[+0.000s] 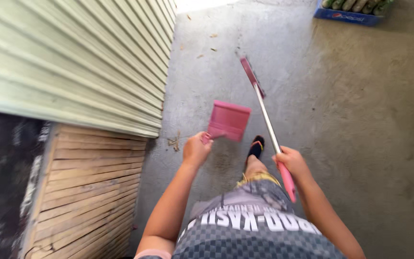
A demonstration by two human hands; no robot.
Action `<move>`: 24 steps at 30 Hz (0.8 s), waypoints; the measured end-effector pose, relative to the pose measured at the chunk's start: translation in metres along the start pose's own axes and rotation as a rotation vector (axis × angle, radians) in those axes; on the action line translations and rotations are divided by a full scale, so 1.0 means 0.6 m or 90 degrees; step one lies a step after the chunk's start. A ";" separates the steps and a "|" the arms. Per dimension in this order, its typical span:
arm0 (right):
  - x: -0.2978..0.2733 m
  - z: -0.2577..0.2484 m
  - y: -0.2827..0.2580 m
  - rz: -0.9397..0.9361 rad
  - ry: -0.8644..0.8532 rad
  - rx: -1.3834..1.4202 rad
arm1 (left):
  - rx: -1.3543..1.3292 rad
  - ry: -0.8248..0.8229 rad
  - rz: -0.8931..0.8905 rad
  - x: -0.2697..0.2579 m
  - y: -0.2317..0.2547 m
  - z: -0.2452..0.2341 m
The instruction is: The person sweeps debris from a tiled floor into a pink dustpan using a pink broom. They then walk to a concrete area and continue sweeping dust and leaves into the dustpan near a corrugated metal wall and stacked crates.
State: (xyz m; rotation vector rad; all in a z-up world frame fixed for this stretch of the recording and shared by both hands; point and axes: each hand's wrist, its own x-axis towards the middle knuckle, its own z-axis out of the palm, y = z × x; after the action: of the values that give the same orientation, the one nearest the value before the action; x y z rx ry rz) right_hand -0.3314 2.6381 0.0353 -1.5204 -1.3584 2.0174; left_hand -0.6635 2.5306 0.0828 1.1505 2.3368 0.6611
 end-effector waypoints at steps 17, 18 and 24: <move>0.709 -0.168 -0.505 0.117 -0.144 0.018 | -0.057 0.125 -0.133 0.677 0.213 -0.012; 0.749 -0.169 -0.519 0.110 -0.140 -0.011 | -0.053 0.114 -0.142 0.721 0.214 -0.013; 0.973 -0.093 -0.626 0.104 -0.164 -0.139 | -0.046 0.096 -0.124 0.968 0.185 -0.048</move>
State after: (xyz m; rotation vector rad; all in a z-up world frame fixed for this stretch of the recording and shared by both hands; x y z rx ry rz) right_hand -0.6371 3.2615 -0.0184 -1.5471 -1.6476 2.2948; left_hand -0.9339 3.0573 0.0659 0.8542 2.4877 0.7768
